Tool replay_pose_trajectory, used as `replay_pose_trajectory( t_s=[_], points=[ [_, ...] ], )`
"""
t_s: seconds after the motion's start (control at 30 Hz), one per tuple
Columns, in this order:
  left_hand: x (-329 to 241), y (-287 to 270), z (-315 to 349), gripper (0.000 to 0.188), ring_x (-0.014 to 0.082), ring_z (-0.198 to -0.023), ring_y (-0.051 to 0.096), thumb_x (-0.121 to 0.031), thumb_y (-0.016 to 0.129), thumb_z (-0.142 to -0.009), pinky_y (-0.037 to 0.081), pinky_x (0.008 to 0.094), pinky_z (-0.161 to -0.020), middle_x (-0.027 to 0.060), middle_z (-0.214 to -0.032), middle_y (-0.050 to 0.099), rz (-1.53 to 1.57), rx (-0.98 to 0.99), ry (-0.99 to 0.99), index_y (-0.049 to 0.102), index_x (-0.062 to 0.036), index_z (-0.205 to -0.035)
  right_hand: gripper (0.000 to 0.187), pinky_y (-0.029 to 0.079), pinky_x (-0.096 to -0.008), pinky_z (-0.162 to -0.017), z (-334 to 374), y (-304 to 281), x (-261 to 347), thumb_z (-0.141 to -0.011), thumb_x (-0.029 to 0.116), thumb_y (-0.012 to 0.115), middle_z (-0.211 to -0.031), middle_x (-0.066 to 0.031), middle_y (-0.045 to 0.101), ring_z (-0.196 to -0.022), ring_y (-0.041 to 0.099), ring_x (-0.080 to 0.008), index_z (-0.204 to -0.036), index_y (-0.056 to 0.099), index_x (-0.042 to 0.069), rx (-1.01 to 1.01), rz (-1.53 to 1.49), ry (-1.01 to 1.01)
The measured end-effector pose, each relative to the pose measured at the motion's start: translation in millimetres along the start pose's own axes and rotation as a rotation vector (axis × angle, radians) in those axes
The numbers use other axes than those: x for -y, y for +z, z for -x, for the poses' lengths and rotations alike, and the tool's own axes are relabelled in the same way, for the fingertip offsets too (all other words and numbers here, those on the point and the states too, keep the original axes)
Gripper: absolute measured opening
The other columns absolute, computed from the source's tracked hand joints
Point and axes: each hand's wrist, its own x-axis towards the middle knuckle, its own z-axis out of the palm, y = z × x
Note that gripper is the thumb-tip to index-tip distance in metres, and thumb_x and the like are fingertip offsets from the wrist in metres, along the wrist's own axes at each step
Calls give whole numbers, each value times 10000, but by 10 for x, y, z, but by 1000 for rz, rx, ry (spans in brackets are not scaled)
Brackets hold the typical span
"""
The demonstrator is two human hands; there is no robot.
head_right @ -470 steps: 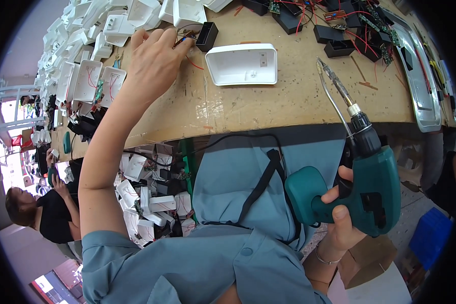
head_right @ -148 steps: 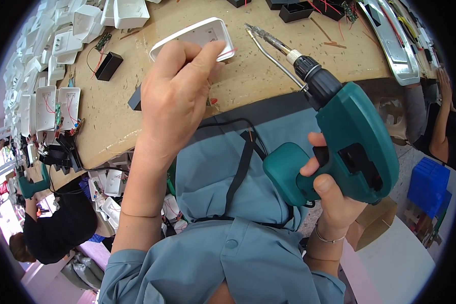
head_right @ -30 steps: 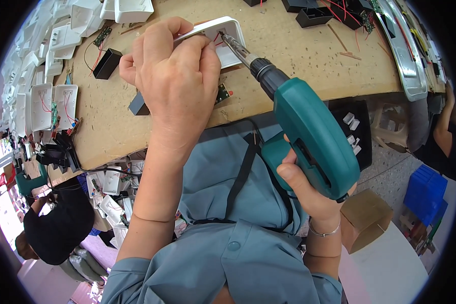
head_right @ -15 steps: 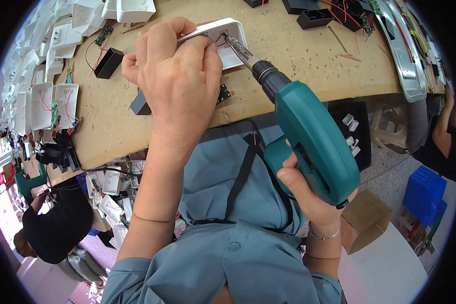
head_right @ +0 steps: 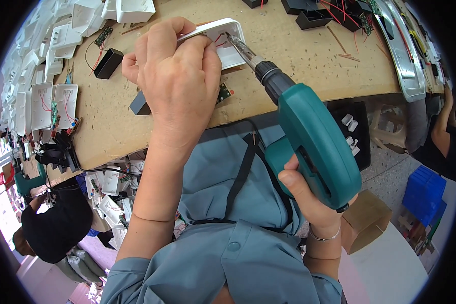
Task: Soldering electrical wires into small plastic housings at a manual workstation.
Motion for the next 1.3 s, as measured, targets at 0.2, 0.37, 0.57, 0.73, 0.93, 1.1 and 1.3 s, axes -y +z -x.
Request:
replay_pose_trajectory(
  t_s=[0.2,0.37,0.57,0.73,0.93,1.1,1.3],
  points=[
    [4,1,1,46,195,-869,466,-119,637,-671,252,380,-759,3,-914,533,-1,-4,6,642,-76,-688,510,447,-242,-596,-7,22,9,-727,110,704,-979,-163,579,-674,552,-148,-1142,466,-68,-25,-34,30],
    [10,-3,3,41,193,-869,467,-118,639,-669,250,376,-758,0,-912,533,-8,2,9,639,-79,-684,491,447,-242,-597,-22,41,26,-729,99,698,-966,-154,578,-673,552,-145,-1131,471,-67,-30,-43,34],
    [5,2,3,42,191,-877,465,-117,636,-671,249,375,-759,-2,-914,531,-3,6,5,637,-79,-688,453,453,-245,-611,-25,8,8,-730,54,682,-954,-141,579,-689,554,-143,-1121,481,-60,6,-4,23],
    [8,-6,2,44,192,-883,463,-118,634,-672,248,375,-763,-2,-923,529,7,2,8,636,-78,-690,423,469,-257,-645,21,-10,2,-725,5,669,-941,-131,579,-715,560,-149,-1105,494,-53,2,-17,52],
    [2,-6,5,47,193,-888,459,-117,632,-674,249,375,-764,-1,-925,527,11,15,5,637,-75,-694,427,472,-264,-657,13,-4,33,-725,-7,660,-944,-141,584,-729,563,-154,-1114,492,-57,3,-39,79],
    [-5,-3,-7,30,202,-868,464,-66,596,-641,263,402,-760,25,-912,518,40,-18,16,585,-43,-657,331,471,-246,-585,-32,77,83,-673,-7,725,-749,-76,614,-657,570,-137,-970,586,-55,-112,-93,51],
    [3,-5,2,51,194,-885,457,-126,627,-687,247,387,-767,-3,-925,527,-3,14,8,641,-78,-696,324,473,-248,-592,-20,52,71,-673,-6,725,-751,-77,615,-652,568,-135,-963,589,-56,-120,-74,35]
  ],
)
